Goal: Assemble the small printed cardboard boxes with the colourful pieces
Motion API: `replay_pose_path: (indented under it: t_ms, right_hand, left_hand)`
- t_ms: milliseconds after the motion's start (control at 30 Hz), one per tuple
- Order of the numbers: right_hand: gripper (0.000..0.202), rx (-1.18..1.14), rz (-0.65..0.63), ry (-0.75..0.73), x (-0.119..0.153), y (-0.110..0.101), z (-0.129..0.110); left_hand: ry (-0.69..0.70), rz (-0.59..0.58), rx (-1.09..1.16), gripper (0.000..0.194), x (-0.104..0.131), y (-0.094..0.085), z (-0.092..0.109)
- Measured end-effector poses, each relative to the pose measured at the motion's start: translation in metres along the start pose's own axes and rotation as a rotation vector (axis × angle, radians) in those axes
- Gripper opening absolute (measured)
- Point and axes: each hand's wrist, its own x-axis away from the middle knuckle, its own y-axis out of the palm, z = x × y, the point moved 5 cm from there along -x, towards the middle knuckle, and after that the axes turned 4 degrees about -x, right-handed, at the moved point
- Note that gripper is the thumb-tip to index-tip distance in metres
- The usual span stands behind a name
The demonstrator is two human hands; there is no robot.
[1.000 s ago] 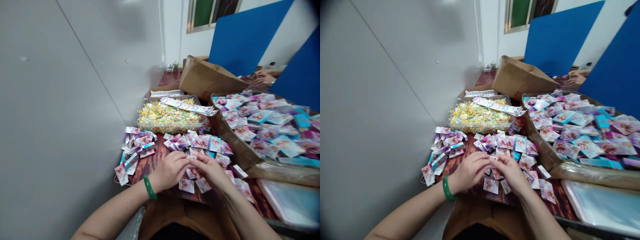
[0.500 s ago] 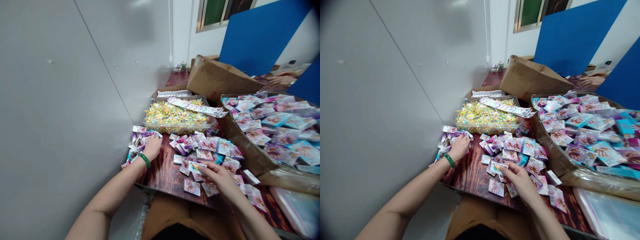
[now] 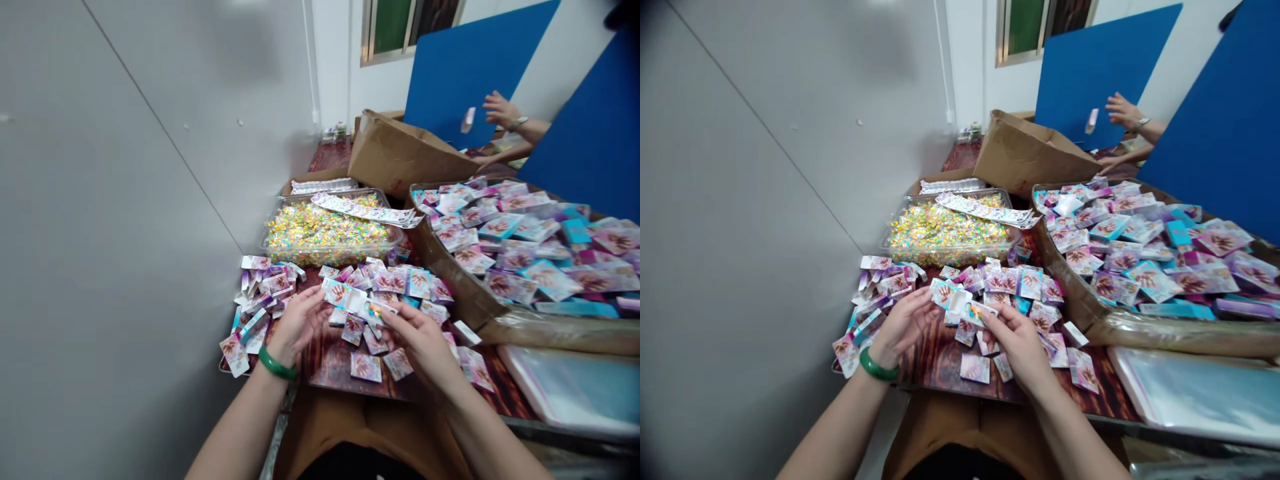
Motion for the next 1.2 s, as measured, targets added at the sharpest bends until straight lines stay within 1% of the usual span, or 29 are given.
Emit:
replay_pose_path:
  t_ms: [67,133,200,267,333,400,533,633,700,800,833,900,967,1033,1100,1200]
  right_hand:
    - [0.042,0.058,0.034,-0.024,-0.001,0.000,-0.005]
    - [0.041,0.153,0.068,-0.069,-0.001,-0.003,-0.009]
    - [0.035,0.296,0.096,-0.131,0.000,-0.008,-0.012]
    - [0.029,0.451,0.106,-0.180,0.001,-0.011,-0.014]
    - [0.025,0.538,0.098,-0.207,0.002,-0.011,-0.014]
    - [0.024,0.510,0.078,-0.189,0.001,-0.010,-0.013]
    - [0.027,0.349,0.061,-0.097,-0.002,-0.008,-0.009]
    - [0.022,0.350,0.015,-0.116,-0.007,-0.008,-0.005]
    - [0.018,0.356,0.055,-0.135,-0.011,-0.011,-0.001]
    - [0.021,0.305,0.198,-0.140,-0.014,-0.019,0.005]
    - [0.022,0.280,0.220,-0.135,-0.014,-0.020,0.006]
    - [0.019,0.249,0.182,-0.117,-0.014,-0.017,0.005]
    - [0.015,0.234,0.086,-0.085,-0.013,-0.010,0.001]
    - [0.017,0.209,0.020,-0.056,-0.012,-0.006,-0.004]
    - [0.019,0.186,-0.015,-0.023,-0.011,-0.005,-0.009]
    - [0.013,0.267,-0.085,-0.003,-0.012,-0.002,-0.012]
  left_hand:
    - [-0.026,-0.004,0.067,0.031,0.009,0.007,-0.011]
    - [-0.011,0.007,0.052,0.043,0.014,0.011,-0.016]
    - [0.013,0.014,0.001,0.054,0.017,0.013,-0.018]
    - [0.031,0.018,-0.051,0.057,0.019,0.014,-0.019]
    - [0.034,0.004,-0.083,0.055,0.020,0.016,-0.022]
    - [0.014,-0.022,-0.090,0.052,0.021,0.019,-0.026]
    - [-0.026,-0.055,-0.103,0.050,0.022,0.021,-0.034]
    - [-0.028,-0.094,-0.133,0.048,0.022,0.023,-0.039]
    - [-0.043,-0.117,-0.161,0.047,0.021,0.023,-0.043]
    - [-0.076,-0.158,-0.217,0.046,0.021,0.025,-0.048]
    - [-0.087,-0.174,-0.238,0.047,0.021,0.026,-0.049]
    - [-0.105,-0.195,-0.275,0.053,0.021,0.027,-0.051]
    - [-0.127,-0.203,-0.315,0.056,0.022,0.027,-0.053]
    - [-0.164,-0.203,-0.363,0.055,0.022,0.026,-0.056]
    - [-0.205,-0.206,-0.387,0.052,0.023,0.024,-0.058]
    - [-0.216,-0.243,-0.353,0.050,0.023,0.026,-0.060]
